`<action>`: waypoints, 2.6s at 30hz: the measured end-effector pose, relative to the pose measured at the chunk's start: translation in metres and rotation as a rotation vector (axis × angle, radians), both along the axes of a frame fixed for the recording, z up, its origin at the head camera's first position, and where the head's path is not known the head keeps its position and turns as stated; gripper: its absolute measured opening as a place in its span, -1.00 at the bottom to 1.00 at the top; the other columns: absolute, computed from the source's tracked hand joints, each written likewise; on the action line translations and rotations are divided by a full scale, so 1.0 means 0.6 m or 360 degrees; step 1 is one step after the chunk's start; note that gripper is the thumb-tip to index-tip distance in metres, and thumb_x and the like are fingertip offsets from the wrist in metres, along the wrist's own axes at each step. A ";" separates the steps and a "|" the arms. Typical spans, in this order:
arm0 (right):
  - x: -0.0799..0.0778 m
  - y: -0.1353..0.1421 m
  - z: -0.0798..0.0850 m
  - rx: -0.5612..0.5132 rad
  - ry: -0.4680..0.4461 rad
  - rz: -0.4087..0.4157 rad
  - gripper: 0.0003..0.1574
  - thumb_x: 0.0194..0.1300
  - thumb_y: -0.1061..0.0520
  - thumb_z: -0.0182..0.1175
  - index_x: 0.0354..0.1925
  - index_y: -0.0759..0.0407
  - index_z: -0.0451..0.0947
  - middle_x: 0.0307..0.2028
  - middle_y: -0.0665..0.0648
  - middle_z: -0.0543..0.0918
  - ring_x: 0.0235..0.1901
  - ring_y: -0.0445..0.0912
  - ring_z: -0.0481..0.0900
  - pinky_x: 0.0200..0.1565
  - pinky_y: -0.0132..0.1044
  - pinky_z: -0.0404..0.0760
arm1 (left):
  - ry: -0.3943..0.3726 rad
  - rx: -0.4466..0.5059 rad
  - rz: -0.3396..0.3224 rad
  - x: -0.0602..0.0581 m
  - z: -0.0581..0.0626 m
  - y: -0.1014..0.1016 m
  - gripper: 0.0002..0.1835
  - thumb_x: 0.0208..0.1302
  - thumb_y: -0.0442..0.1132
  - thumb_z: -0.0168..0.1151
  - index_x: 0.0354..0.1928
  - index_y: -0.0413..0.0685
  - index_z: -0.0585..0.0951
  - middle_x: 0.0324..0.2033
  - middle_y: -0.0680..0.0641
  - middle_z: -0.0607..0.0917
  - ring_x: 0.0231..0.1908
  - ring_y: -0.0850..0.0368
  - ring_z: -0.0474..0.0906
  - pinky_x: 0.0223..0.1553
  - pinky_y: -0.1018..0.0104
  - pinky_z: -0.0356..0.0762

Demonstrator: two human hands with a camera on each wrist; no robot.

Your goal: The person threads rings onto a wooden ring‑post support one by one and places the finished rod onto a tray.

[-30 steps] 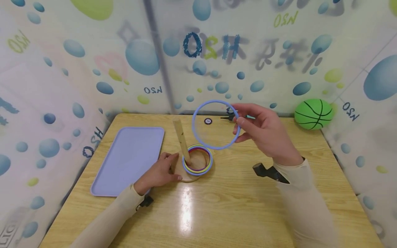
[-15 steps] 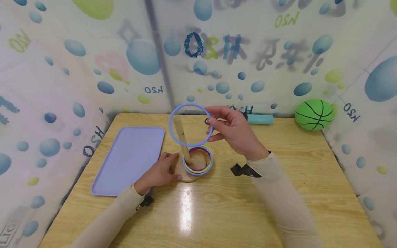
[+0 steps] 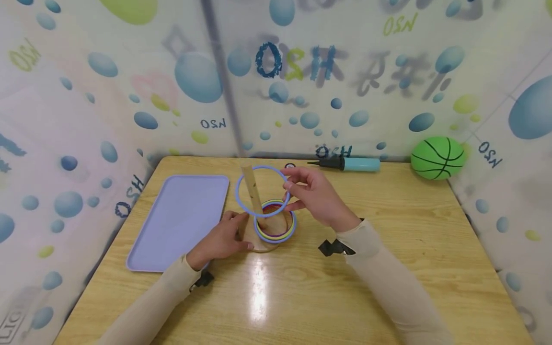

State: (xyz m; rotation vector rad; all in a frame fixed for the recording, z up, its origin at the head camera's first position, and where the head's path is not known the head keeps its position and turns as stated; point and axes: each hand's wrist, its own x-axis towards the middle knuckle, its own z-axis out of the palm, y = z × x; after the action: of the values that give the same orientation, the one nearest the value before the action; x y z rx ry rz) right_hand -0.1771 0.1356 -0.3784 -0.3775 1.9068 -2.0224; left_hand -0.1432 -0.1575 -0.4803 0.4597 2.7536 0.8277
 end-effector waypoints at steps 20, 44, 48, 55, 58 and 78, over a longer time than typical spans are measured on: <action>-0.002 0.016 -0.097 0.0250 -0.0103 0.0036 -0.48 0.61 0.21 0.13 0.40 0.43 0.39 0.06 0.40 0.49 -0.17 -0.06 0.66 -0.22 -0.06 0.82 | 0.0000 0.0011 0.0003 -0.001 0.000 0.002 0.07 0.15 0.00 0.62 0.60 -0.24 0.29 0.28 -0.35 0.45 0.15 -0.22 0.57 0.27 -0.12 0.54; -0.018 0.012 -0.131 0.0549 -0.0010 0.0019 -0.61 0.60 0.26 0.11 0.29 0.37 0.51 -0.04 0.35 0.62 -0.27 -0.08 0.64 -0.23 -0.04 0.81 | 0.0002 -0.0004 0.0013 -0.001 -0.002 0.002 0.06 0.16 -0.01 0.62 0.60 -0.23 0.28 0.32 -0.36 0.44 0.22 -0.25 0.55 0.32 -0.11 0.51; -0.021 0.013 -0.139 0.0570 0.0014 0.0030 -0.62 0.59 0.27 0.13 0.27 0.40 0.52 -0.10 0.30 0.62 -0.31 -0.08 0.64 -0.25 -0.05 0.80 | 0.0001 -0.0004 0.0011 0.000 -0.002 0.002 0.07 0.15 -0.01 0.62 0.60 -0.23 0.28 0.32 -0.37 0.43 0.22 -0.26 0.55 0.32 -0.13 0.51; -0.028 0.017 -0.151 0.0645 0.0065 0.0010 -0.63 0.55 0.27 0.17 0.24 0.36 0.56 -0.13 0.27 0.64 -0.36 -0.10 0.62 -0.30 -0.11 0.76 | -0.0013 -0.0008 0.0007 0.000 0.000 0.004 0.06 0.17 0.00 0.61 0.60 -0.25 0.27 0.33 -0.37 0.42 0.23 -0.26 0.54 0.32 -0.12 0.51; -0.028 0.019 -0.150 0.0668 0.0079 0.0012 -0.63 0.53 0.27 0.18 0.24 0.33 0.57 -0.14 0.24 0.65 -0.35 -0.09 0.61 -0.29 -0.10 0.74 | -0.0017 -0.0006 0.0011 0.000 0.000 0.005 0.06 0.17 0.00 0.61 0.60 -0.24 0.27 0.33 -0.36 0.42 0.23 -0.25 0.55 0.32 -0.12 0.51; -0.018 0.023 -0.143 0.0855 0.0333 -0.0070 -0.62 0.50 0.08 0.29 0.17 0.23 0.64 -0.06 0.18 0.72 -0.12 -0.02 0.63 -0.10 -0.16 0.66 | -0.0112 0.0058 -0.0065 -0.005 0.015 -0.023 -0.07 0.28 0.05 0.52 0.57 -0.17 0.36 0.25 -0.28 0.58 0.15 -0.09 0.54 0.19 -0.07 0.57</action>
State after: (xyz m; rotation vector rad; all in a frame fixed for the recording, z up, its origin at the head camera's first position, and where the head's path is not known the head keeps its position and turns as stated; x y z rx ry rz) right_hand -0.1877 0.1495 -0.4644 -0.4158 2.4991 -1.4501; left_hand -0.1459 -0.1712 -0.4714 0.4822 2.6600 0.8683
